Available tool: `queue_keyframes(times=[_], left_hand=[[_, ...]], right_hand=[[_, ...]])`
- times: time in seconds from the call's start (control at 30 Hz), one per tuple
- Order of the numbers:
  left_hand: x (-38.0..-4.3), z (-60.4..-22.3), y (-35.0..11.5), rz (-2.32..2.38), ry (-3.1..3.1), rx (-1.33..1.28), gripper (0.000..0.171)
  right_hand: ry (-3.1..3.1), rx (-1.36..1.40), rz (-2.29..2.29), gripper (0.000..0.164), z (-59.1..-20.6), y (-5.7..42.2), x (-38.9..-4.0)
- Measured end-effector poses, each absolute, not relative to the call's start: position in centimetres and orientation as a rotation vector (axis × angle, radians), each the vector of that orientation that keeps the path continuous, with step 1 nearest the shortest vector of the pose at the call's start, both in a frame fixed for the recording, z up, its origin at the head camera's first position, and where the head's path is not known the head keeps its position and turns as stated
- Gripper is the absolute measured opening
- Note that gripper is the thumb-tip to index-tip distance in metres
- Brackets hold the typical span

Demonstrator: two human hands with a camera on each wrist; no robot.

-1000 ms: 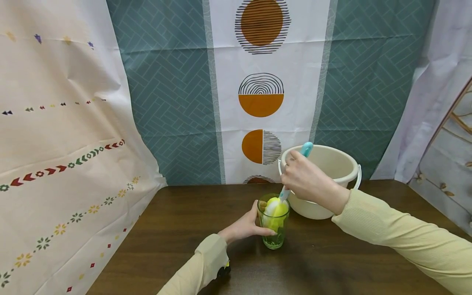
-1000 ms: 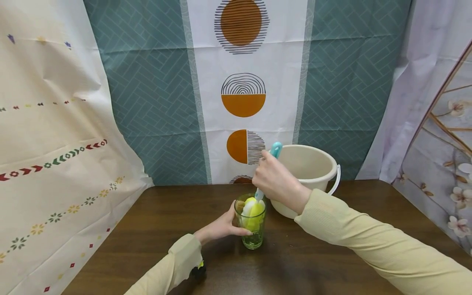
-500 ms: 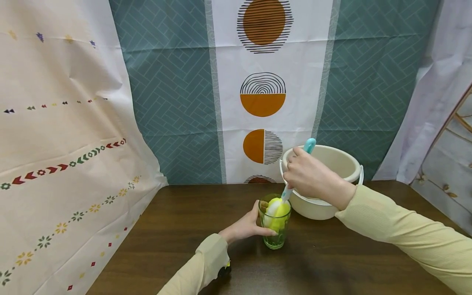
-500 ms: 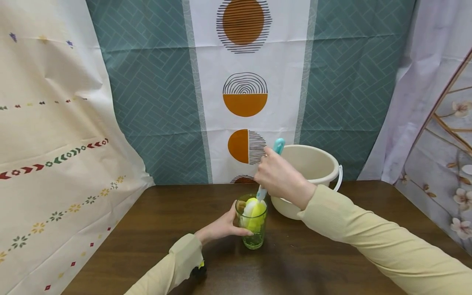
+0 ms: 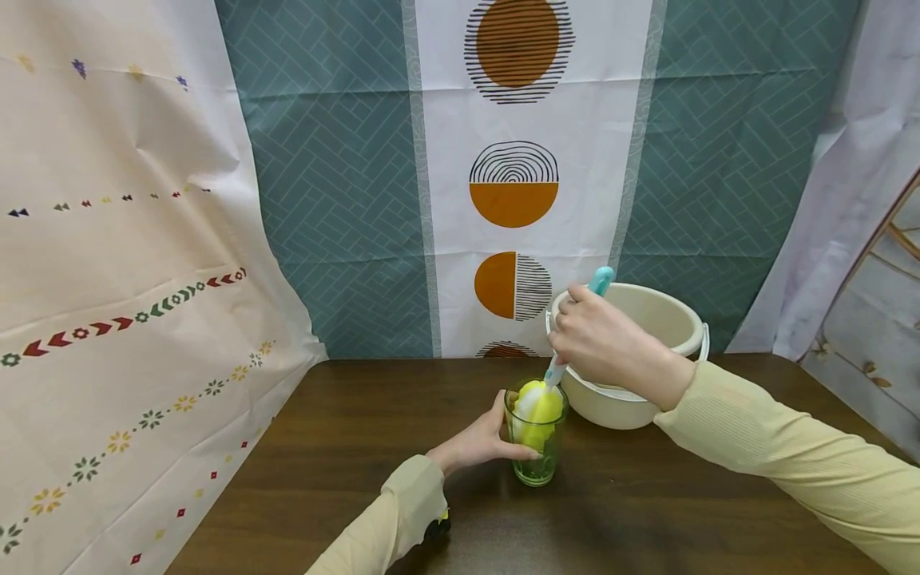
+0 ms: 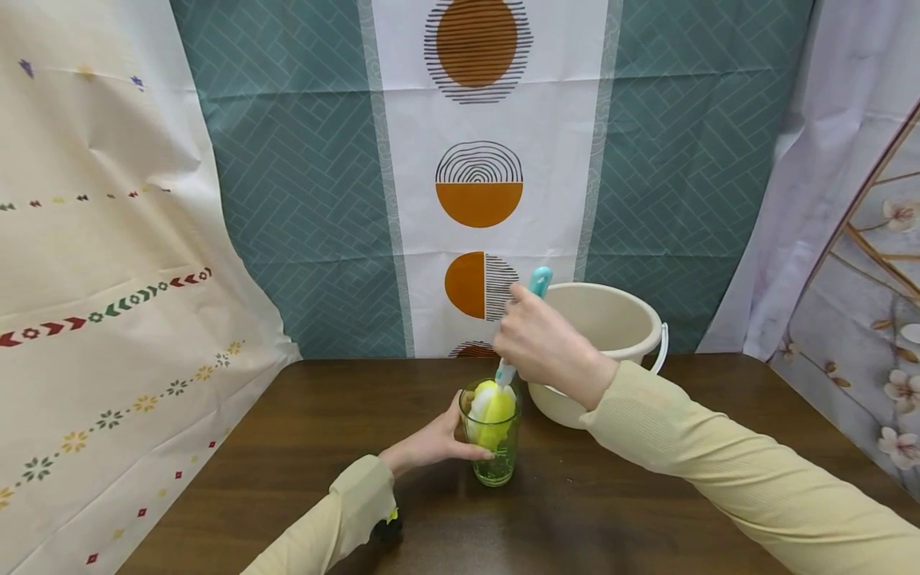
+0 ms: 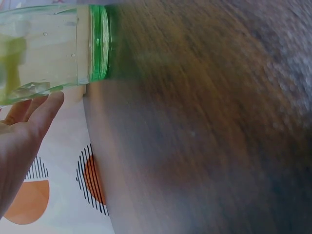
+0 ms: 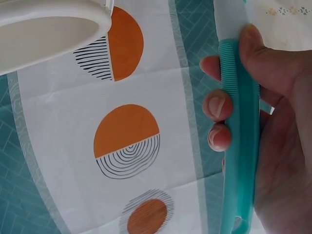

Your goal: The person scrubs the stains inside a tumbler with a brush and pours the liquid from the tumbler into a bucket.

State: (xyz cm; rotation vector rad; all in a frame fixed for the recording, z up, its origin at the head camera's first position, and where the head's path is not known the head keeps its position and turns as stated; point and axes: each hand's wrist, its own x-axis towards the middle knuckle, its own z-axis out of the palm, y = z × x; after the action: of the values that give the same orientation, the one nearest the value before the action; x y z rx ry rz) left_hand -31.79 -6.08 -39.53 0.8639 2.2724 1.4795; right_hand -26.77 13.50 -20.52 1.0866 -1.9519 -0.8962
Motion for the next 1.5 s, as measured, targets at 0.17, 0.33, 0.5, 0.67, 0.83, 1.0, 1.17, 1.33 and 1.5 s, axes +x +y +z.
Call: queue_keyframes(times=[0.17,0.33,0.5,0.67,0.83,1.0,1.17,1.33,1.5], left_hand=[[-31.8,-39.6,-6.1,1.487,2.271,0.865,0.083],[-31.8,-39.5,-6.1,1.473,2.294,0.855,0.084],[-31.8,-39.6,-6.0,1.489,2.291,0.901,0.073],[-31.9,-39.7,-6.0,1.491,2.297,0.926,0.072],[-31.9,-39.6,-5.9,1.496,2.287,0.919,0.073],[-31.8,-39.6,-5.9,1.49,2.291,0.907,0.073],[-31.8,-39.6,-5.9,1.486,2.29,0.895,0.073],[-31.8,-39.6,-5.9,1.486,2.279,0.882,0.076],[-31.9,-39.6,-6.0,1.481,2.287,0.885,0.078]], right_hand=[[-1.975,1.073,-0.858,0.032,-20.3,13.7,-26.7],[-1.986,1.061,-0.84,0.032,-20.3,13.7,-26.8],[-1.996,1.024,-0.841,0.03,-20.2,13.6,-26.6],[-2.014,0.983,-0.872,0.028,-19.9,13.5,-26.2],[-2.02,0.98,-0.888,0.028,-19.6,13.7,-26.0],[-2.044,0.996,-0.885,0.028,-19.3,14.0,-25.9],[-2.047,1.045,-0.861,0.027,-19.1,14.2,-26.0],[-2.027,1.086,-0.831,0.029,-19.1,14.3,-26.1],[-2.042,1.081,-0.799,0.028,-19.0,14.4,-26.1]])
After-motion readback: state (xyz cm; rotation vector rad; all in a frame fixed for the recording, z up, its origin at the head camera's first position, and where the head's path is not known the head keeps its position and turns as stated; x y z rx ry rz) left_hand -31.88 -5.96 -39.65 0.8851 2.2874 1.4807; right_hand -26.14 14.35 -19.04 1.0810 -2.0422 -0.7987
